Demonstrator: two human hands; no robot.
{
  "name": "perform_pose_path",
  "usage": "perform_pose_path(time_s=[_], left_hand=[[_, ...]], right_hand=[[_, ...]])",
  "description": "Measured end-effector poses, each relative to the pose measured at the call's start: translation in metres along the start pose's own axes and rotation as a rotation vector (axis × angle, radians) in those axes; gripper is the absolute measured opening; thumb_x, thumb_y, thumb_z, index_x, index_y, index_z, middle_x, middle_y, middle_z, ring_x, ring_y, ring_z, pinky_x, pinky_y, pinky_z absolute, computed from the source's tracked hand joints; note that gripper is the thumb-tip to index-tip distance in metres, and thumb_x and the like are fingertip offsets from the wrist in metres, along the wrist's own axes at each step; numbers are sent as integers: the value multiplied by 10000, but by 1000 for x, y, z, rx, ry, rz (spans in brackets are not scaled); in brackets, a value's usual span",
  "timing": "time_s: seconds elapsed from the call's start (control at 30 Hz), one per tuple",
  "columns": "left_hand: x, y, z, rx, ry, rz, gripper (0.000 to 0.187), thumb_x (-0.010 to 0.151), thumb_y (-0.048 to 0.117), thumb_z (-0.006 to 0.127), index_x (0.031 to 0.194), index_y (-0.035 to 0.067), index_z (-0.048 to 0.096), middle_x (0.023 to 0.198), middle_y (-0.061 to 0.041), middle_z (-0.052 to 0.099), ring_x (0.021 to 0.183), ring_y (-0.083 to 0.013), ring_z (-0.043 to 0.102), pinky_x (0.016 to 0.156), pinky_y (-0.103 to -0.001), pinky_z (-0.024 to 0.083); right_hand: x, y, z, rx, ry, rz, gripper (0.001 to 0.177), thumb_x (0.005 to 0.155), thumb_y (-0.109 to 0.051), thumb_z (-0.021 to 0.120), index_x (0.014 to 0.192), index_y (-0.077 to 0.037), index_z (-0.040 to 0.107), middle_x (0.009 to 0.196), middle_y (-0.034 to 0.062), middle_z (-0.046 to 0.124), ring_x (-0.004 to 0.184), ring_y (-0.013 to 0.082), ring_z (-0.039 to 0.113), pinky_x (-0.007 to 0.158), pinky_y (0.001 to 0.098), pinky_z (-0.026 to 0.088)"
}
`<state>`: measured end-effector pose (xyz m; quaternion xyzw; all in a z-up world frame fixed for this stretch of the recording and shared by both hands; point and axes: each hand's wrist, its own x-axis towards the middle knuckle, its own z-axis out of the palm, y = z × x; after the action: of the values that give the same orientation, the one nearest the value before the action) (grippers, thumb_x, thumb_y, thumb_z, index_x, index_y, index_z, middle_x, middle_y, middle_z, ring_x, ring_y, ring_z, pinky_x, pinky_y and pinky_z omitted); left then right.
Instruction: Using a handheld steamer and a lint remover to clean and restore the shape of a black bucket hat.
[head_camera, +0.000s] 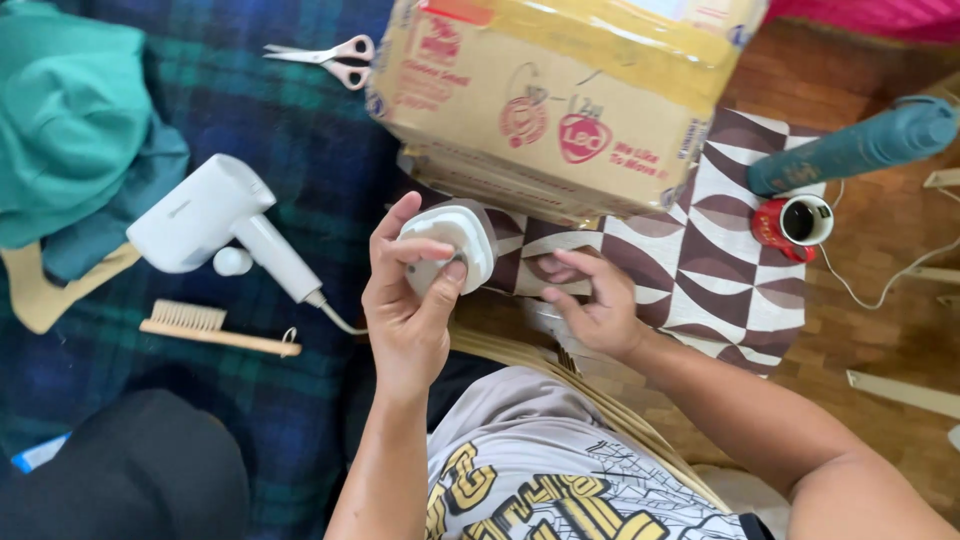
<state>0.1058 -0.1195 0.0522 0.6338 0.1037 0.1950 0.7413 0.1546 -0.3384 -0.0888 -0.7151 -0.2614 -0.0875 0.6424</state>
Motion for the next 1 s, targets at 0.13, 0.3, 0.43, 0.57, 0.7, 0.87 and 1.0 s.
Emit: perform_pose_path(time_s=[0.13, 0.3, 0.43, 0.57, 0.7, 0.87, 1.0], left_hand=[[4, -3, 29, 40, -79, -4, 69, 987, 31, 680, 1024, 86, 661, 1557, -135, 412, 1319, -238, 579, 1025, -353, 576], [5, -6, 58, 149, -211, -73, 63, 973, 22, 675, 1001, 78, 676, 1507, -161, 427, 1323, -276, 550, 1021, -374, 561], [6, -7, 65, 303, -312, -87, 161, 980, 137, 685, 1004, 293, 651, 1499, -185, 446, 1403, -279, 490, 1017, -370, 461], [6, -12, 61, 324, -288, -127, 151, 968, 139, 691, 994, 285, 659, 1494, -167, 463, 1418, -277, 480, 1049, -372, 435], [2, -11, 46, 396, -255, -139, 104, 967, 179, 690, 991, 273, 654, 1454, -158, 511, 1436, -276, 476, 1086, -402, 394], [-4, -14, 16, 433, -155, -183, 102, 960, 180, 691, 994, 267, 650, 1482, -147, 486, 1443, -289, 480, 1077, -395, 426], [-1, -24, -24, 517, -42, -141, 38, 965, 212, 681, 985, 230, 653, 1499, -178, 480, 1465, -318, 469, 1155, -440, 375]], right_hand=[[3, 26, -58, -229, 96, -26, 178, 931, -155, 745, 1029, -6, 746, 861, 122, 732, 689, 265, 702, 677, 361, 581], [14, 102, -130, -486, 772, 198, 153, 980, -109, 750, 1045, -46, 628, 1006, 107, 592, 899, 217, 564, 835, 337, 441], [30, 159, -210, -562, 1065, 254, 516, 910, -97, 806, 1304, -72, 474, 1125, 51, 494, 972, 199, 508, 987, 393, 510], [13, 269, -302, -463, 1223, 284, 1235, 770, 15, 1123, 1607, -130, 227, 1675, 203, 318, 1555, 339, 443, 1310, 446, 405], [34, 272, -322, -771, 1230, 605, 1203, 536, -227, 1232, 1423, -237, 421, 1304, 72, 831, 1186, 257, 833, 1028, 396, 599], [31, 262, -324, -871, 1190, 546, 1243, 487, -205, 1280, 1416, -152, 456, 1284, 111, 829, 1184, 232, 843, 1029, 360, 638], [28, 184, -272, -816, 977, 152, 805, 600, 18, 1177, 1183, -23, 623, 1090, 192, 816, 951, 289, 857, 835, 406, 711]])
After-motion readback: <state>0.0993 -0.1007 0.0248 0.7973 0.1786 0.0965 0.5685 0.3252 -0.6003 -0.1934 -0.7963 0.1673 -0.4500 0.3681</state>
